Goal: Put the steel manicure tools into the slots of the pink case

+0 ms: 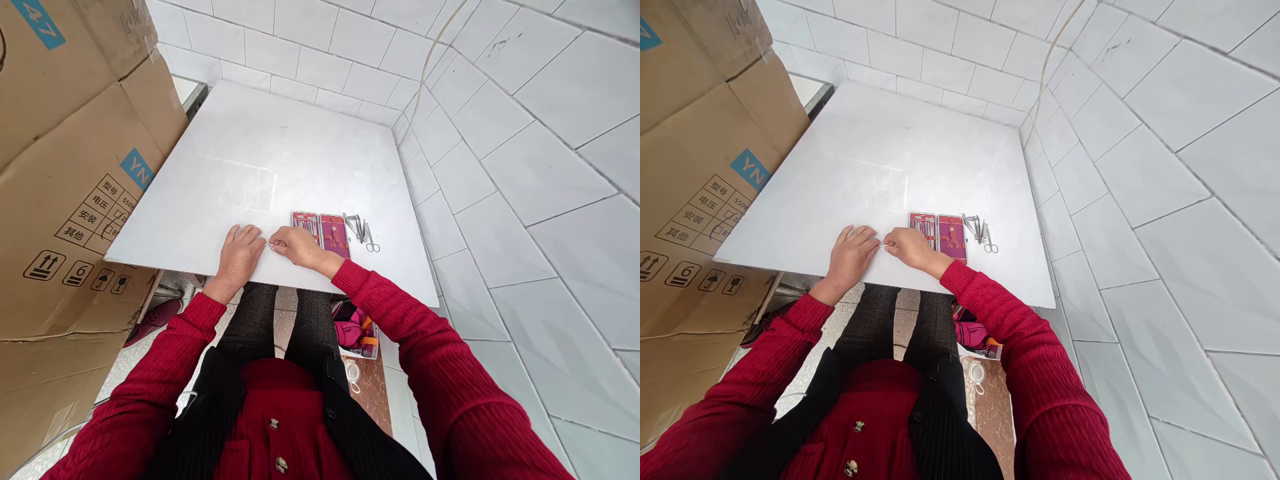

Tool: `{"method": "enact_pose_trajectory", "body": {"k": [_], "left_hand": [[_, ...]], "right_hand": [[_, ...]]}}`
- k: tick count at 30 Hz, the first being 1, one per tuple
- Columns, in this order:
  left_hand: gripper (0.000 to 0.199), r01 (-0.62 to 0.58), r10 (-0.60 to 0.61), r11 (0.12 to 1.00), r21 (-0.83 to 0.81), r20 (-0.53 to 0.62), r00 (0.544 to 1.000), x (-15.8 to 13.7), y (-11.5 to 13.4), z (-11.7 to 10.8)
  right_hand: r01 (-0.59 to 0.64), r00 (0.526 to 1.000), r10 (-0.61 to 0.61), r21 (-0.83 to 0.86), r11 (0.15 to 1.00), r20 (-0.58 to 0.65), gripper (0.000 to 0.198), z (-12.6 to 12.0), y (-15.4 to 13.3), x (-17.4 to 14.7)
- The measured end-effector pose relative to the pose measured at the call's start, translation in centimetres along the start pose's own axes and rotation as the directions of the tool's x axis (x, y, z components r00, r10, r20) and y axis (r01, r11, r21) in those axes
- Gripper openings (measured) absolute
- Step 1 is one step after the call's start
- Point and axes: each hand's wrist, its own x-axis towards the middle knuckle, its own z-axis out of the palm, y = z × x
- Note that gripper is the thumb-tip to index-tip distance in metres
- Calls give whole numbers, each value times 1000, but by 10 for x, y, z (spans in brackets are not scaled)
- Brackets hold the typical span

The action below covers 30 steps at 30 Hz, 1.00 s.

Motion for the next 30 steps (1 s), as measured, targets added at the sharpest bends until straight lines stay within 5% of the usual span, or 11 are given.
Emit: {"method": "enact_pose_trajectory", "body": {"k": [7,13,22,26,30], "left_hand": [[26,-85,85,996,-4,-53,995,0,-1,-3],[26,-171,173,985,30,-86,981,4,2,-9],[25,-243,245,970,30,-80,966,8,13,-10],[26,-251,250,968,-4,-68,966,9,15,-7],[27,-248,248,969,-16,-46,968,12,20,-5]], "right_hand": [[-157,983,130,233,960,127,12,-9,1,13],[-243,961,96,622,744,260,8,-17,14,6],[-334,936,111,745,578,333,6,-25,20,-7],[-352,931,141,730,586,336,4,-28,19,-13],[-312,944,168,605,732,283,8,-29,12,-18]]}}
